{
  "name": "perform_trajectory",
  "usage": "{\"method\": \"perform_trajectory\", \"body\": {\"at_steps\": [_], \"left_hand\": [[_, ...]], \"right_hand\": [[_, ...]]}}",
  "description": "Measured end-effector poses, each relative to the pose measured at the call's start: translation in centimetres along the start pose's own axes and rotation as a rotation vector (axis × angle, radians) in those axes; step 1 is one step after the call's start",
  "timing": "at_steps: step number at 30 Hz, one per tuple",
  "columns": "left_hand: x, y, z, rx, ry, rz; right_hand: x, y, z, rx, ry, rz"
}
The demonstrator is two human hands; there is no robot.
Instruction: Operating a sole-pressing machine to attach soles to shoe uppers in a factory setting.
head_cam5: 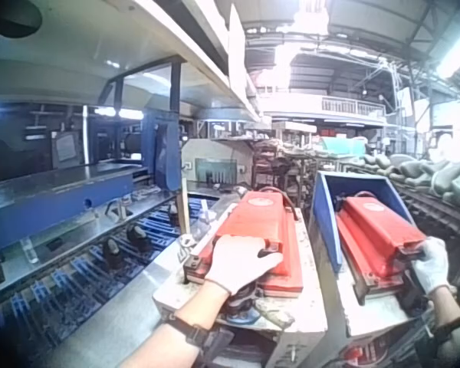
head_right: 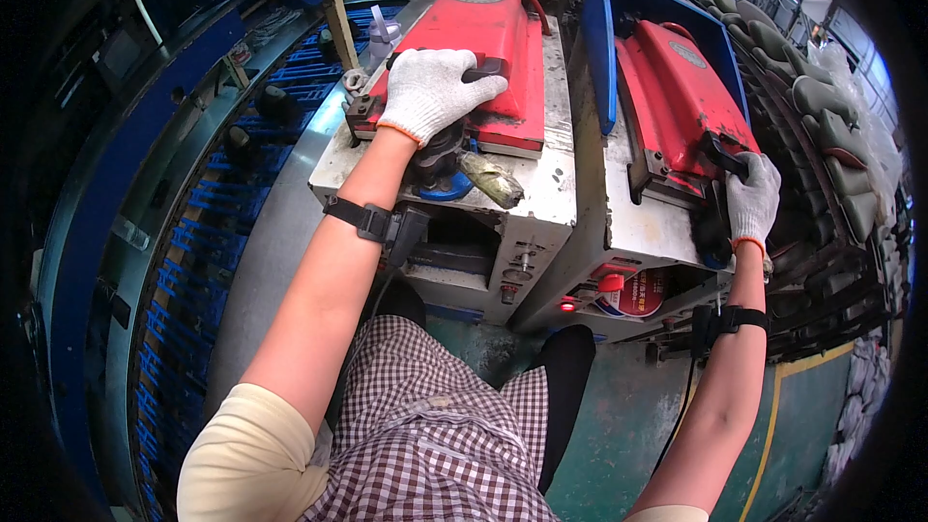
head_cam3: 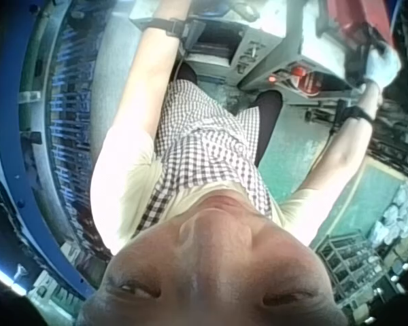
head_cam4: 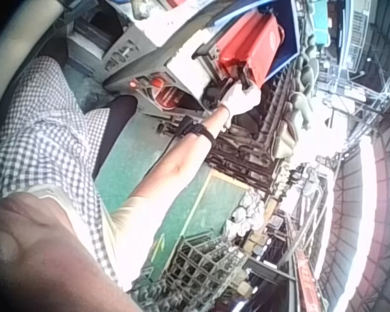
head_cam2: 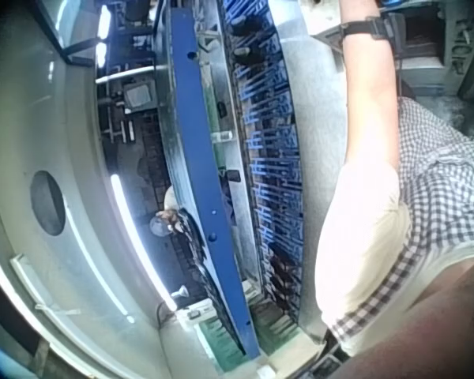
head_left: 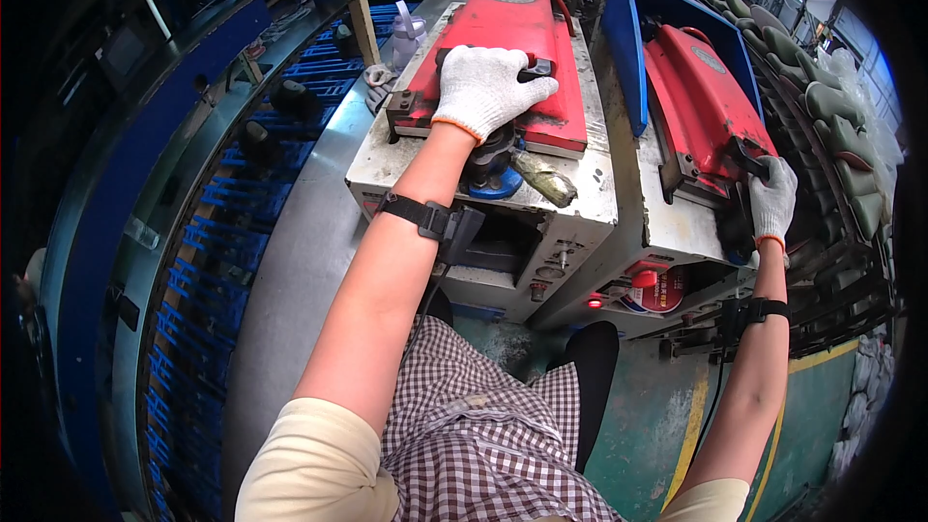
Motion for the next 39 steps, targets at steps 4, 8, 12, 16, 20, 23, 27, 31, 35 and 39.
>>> {"method": "perform_trajectory", "body": {"at_steps": [4,8,12,16,20,23,27,31,35,39], "left_hand": [[-0.04,0.02,0.01,-0.003,0.0,-0.002],[0.05,0.13,-0.02,-0.016,0.003,-0.008],[0.17,0.04,0.08,-0.012,-0.003,-0.009],[0.06,0.1,0.0,-0.003,-0.01,-0.01],[0.08,0.02,0.0,-0.013,-0.01,-0.006],[0.11,0.05,0.03,0.011,-0.019,-0.003],[0.06,0.05,0.04,-0.002,-0.011,-0.009],[0.11,0.17,0.04,-0.012,-0.006,0.002],[0.06,0.19,0.24,-0.007,-0.004,0.003],[-0.11,0.14,0.39,0.006,-0.009,0.019]], "right_hand": [[0.02,-0.09,0.06,-0.01,-0.007,0.0],[0.04,-0.09,-0.04,-0.002,-0.003,-0.001],[0.17,-0.02,-0.08,0.007,0.003,-0.001],[-0.13,-0.08,0.02,-0.009,0.003,0.005],[-0.01,-0.06,0.13,-0.03,-0.033,-0.003],[0.1,-0.11,0.14,-0.02,-0.024,-0.011],[-0.15,0.1,-0.05,0.014,0.0,0.0],[0.16,-0.22,0.15,-0.048,-0.046,-0.003],[0.16,-0.13,0.24,-0.03,-0.04,-0.008],[-0.02,-0.26,0.37,-0.007,-0.041,-0.002]]}}
Point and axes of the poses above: each hand's wrist, its own z-axis away from the middle knuckle, its own y-axis out of the palm, x = y × z, the point moved 6 cm from there along -z, towards the middle knuckle, and after that the axes turned 3 degrees about y, right-handed, at the moved point
